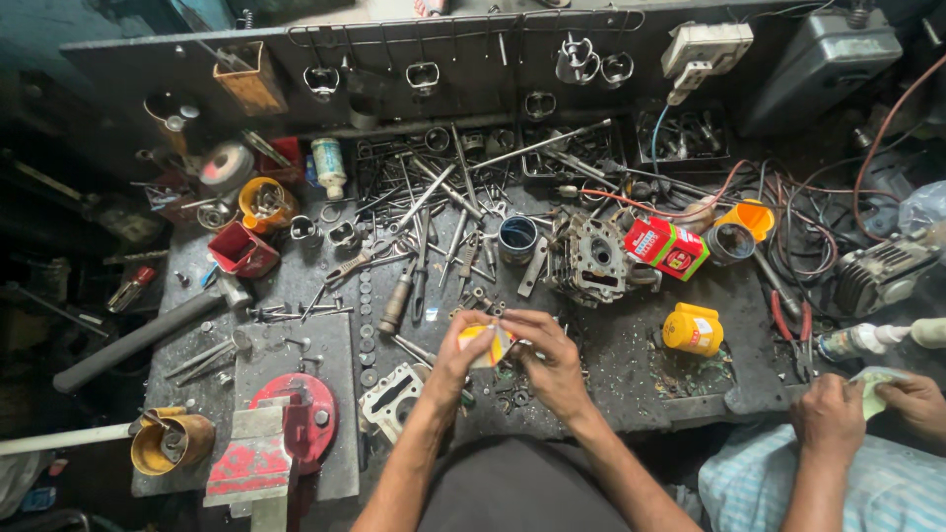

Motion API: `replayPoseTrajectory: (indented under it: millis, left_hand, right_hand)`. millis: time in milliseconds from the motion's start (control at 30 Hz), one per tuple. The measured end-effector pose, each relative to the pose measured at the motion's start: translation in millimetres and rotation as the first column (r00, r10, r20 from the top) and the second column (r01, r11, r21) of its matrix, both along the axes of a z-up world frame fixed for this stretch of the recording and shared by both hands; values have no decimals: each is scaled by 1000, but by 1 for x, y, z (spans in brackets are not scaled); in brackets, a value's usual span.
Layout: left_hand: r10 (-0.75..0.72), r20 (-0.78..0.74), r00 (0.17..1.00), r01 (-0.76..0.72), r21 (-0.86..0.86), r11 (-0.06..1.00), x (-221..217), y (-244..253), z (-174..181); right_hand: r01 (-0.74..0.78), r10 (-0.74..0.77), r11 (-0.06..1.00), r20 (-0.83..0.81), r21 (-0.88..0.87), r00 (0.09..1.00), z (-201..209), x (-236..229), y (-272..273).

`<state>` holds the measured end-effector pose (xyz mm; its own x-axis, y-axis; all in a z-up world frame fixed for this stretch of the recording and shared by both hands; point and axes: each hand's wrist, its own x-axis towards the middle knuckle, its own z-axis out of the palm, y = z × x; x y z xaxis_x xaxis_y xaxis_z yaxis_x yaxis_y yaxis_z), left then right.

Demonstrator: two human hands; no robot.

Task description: The person handles a metal engine cylinder head, inserts a piston ring, and places a piston into the cylinder. They then open a small yellow box, remove a wrapped item, and place it on the workbench. The person continues to manipulate the cylinder head and piston assembly on the cluttered workbench.

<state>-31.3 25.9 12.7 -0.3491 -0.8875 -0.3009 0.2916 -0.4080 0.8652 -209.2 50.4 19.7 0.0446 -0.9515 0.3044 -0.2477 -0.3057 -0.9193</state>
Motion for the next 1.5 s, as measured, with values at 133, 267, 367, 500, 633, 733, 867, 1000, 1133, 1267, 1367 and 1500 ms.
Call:
replayPoseTrajectory:
  millis: [133, 267, 367, 500, 633, 733, 867, 1000, 1133, 1267, 1367, 1500]
  left_hand:
    - [-194, -15, 981, 192, -61, 979, 5, 3, 6]
    - [-101, -125, 987, 107, 49, 993, 1, 7, 5]
    - [-24, -314, 949, 32, 21, 999, -1, 12, 5]
    - [-146, -155, 977, 142, -40, 989, 7, 19, 7]
    - [-299, -44, 953, 299, -6, 954, 14, 30, 8]
    - [-287, 105, 952, 305, -268, 914, 27, 39, 6]
    - [-169, 112, 979, 186, -160, 969, 49, 69, -9]
    - [-33, 47, 998, 26, 149, 988, 80, 117, -46]
    - [6, 83, 997, -14, 101, 995, 115, 182, -106]
    - [362, -121, 925, -324, 250, 912, 126, 252, -170]
    - [699, -10, 715, -618, 459, 638, 124, 277, -213]
    - [916, 190, 353, -745, 650, 152, 136, 263, -261]
  right_hand:
    - [-69, 69, 998, 83, -5, 994, -3, -1, -3]
    - [-91, 92, 996, 81, -22, 992, -1, -5, 1]
    - [-49, 54, 998, 101, -50, 993, 2, -3, 5]
    - [-51, 57, 996, 81, -67, 995, 2, -2, 10]
    - [-84, 84, 996, -33, 3, 996, -6, -5, 13]
    - [-198, 193, 972, 53, 126, 980, -15, -3, 13]
    - [-322, 318, 917, 54, 237, 946, -30, 7, 23]
    - [-288, 231, 893, 198, 345, 953, -41, 15, 25]
    - [-171, 77, 923, 269, 346, 960, -43, 17, 17]
    - [-142, 40, 908, 258, 394, 965, -42, 25, 12]
    - [-152, 42, 901, 268, 406, 962, -39, 29, 11]
    - [-161, 64, 902, 245, 401, 967, -39, 34, 16]
